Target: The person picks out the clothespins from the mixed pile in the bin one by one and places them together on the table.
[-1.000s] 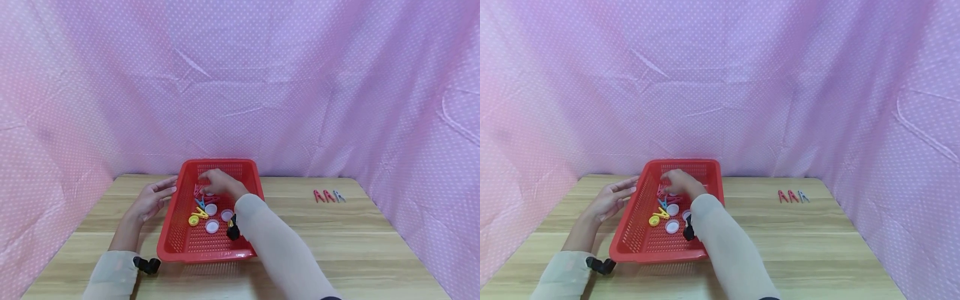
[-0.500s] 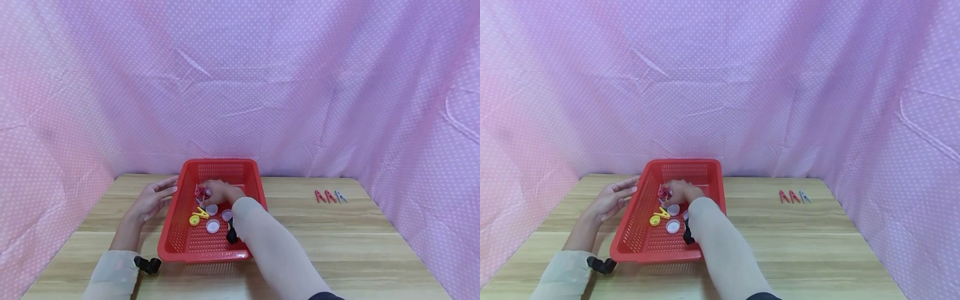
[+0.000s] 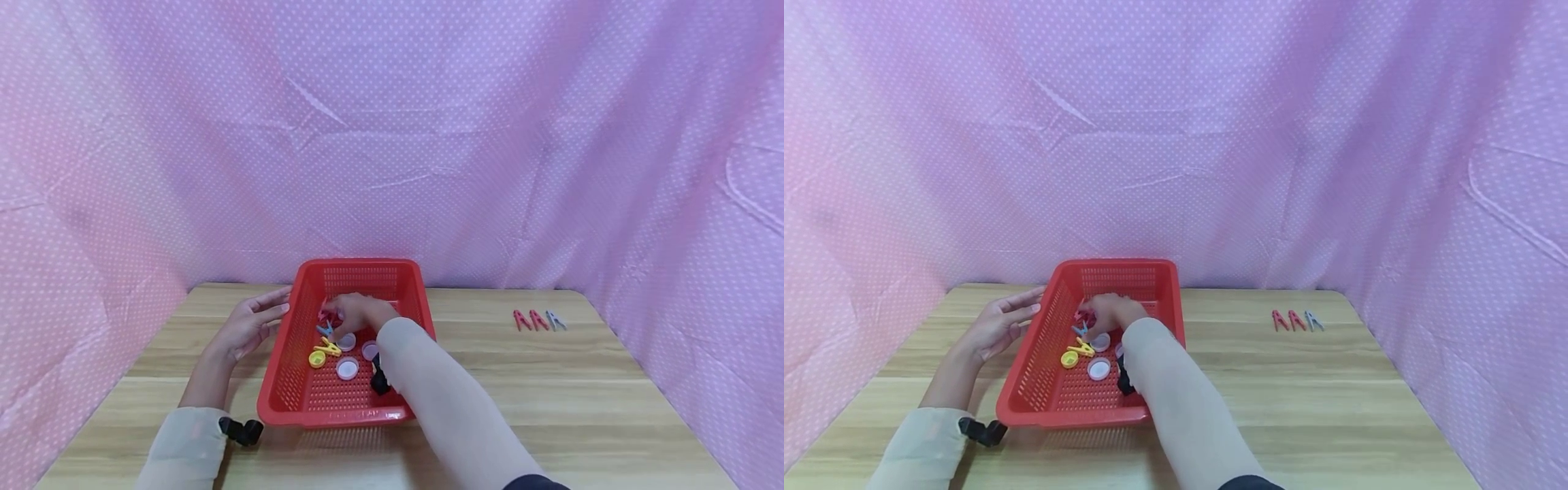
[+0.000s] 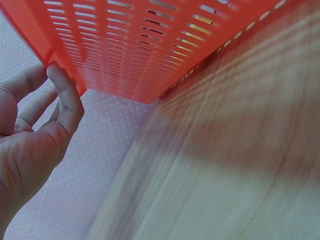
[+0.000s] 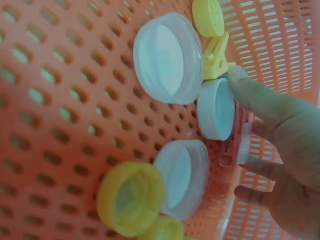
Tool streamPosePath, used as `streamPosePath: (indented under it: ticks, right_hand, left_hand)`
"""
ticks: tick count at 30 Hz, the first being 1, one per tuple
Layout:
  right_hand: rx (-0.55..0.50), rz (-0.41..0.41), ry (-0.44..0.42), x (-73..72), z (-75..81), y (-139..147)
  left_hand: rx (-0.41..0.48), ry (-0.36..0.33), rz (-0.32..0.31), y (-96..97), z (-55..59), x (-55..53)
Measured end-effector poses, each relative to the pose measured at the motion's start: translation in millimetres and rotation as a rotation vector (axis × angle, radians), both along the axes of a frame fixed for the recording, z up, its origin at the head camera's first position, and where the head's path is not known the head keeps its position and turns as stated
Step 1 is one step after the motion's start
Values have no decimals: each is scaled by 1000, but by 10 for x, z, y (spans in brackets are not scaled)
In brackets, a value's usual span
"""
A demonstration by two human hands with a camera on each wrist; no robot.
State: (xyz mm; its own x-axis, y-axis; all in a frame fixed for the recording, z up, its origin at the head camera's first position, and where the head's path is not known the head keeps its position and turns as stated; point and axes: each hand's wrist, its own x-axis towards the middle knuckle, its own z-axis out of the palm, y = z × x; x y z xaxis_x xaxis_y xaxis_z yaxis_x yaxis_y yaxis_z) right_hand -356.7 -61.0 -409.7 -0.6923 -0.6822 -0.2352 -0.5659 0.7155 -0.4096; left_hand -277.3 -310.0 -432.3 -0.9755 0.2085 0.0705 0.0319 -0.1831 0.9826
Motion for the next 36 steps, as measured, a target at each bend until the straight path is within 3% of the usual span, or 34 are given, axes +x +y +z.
streamPosePath:
  ticks: [9, 21, 27, 31, 36]
  right_hand:
    - [-15, -10, -81, 73, 117, 29]
    - [79, -50, -182, 72, 228, 176]
    - [106, 9, -224, 93, 328, 288]
    - [110, 22, -196, 86, 361, 337]
    - [79, 13, -77, 52, 319, 347]
  left_hand:
    - [-18, -15, 10, -10, 17, 17]
    - [-4, -16, 6, -15, -11, 7]
    - [-24, -7, 11, -18, -10, 16]
    - [-30, 1, 11, -21, 4, 17]
    - [-36, -5, 11, -7, 21, 24]
